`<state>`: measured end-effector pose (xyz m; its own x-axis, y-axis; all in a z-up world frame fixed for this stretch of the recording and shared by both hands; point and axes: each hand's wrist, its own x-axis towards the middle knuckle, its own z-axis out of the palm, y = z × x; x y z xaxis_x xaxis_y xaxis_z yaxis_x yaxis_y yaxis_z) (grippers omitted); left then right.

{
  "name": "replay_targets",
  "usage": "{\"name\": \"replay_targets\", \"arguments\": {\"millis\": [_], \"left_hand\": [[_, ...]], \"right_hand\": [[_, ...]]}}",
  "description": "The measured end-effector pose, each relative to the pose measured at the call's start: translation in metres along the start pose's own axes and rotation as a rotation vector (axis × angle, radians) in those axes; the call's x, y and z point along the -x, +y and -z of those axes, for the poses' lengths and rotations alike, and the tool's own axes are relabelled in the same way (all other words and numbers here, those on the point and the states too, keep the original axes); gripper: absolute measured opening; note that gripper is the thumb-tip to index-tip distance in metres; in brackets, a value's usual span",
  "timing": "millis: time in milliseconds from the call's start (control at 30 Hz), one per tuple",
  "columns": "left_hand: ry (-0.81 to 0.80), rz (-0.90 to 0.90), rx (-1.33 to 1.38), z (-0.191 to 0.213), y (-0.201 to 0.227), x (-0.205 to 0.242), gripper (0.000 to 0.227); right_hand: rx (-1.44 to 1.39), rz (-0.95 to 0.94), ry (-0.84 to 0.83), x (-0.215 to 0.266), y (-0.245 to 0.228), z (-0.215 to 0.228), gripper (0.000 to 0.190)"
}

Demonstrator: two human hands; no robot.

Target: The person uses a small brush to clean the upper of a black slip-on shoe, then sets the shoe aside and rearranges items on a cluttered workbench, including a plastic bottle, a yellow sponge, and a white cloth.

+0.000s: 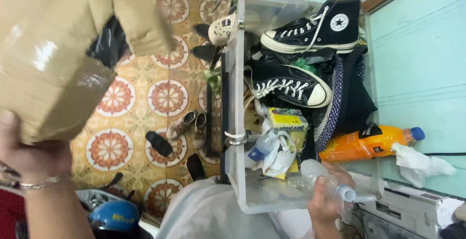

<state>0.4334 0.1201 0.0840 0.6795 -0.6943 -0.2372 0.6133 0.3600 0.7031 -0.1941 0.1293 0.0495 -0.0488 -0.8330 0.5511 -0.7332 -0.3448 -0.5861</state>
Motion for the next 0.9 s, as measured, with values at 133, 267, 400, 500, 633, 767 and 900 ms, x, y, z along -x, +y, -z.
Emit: {"name": "replay_targets", "arguments": {"millis": [133, 267, 400, 500, 633, 767, 900], "left_hand": [[0.352, 0.099, -0.131, 0.142, -0.09, -0.05, 0.083], [0.615, 0.345, -0.147, 0.251, -0.203, -0.051, 0.047], [1.025, 0.598, -0.402, 0.293, -0.295, -0.013, 0.051], [1.217, 0.664, -0.505, 0.278, -0.326, 0.017, 0.074], [1.098, 0.832, -0.426, 0.211, -0.321, 0.027, 0.053], [0.848, 0.864, -0.228, 0.189, -0.335, 0.007, 0.067], [0.594, 0.938, -0.294, 0.224, -0.368, -0.031, 0.088]], "right_hand": [[0.046, 0.015, -0.036, 0.004, 0.009, 0.001, 0.027], [0.059, -0.002, -0.038, 0.009, 0.016, 0.0, 0.028], [0.181, 0.006, -0.083, 0.006, 0.016, 0.006, 0.022], [0.236, -0.024, -0.112, -0.004, -0.002, 0.006, 0.023], [0.229, 0.0, -0.045, -0.001, 0.001, -0.001, 0.026], [0.17, 0.004, -0.016, -0.002, -0.001, -0.004, 0.023], [0.154, -0.03, -0.027, 0.004, 0.005, -0.003, 0.029]]}}
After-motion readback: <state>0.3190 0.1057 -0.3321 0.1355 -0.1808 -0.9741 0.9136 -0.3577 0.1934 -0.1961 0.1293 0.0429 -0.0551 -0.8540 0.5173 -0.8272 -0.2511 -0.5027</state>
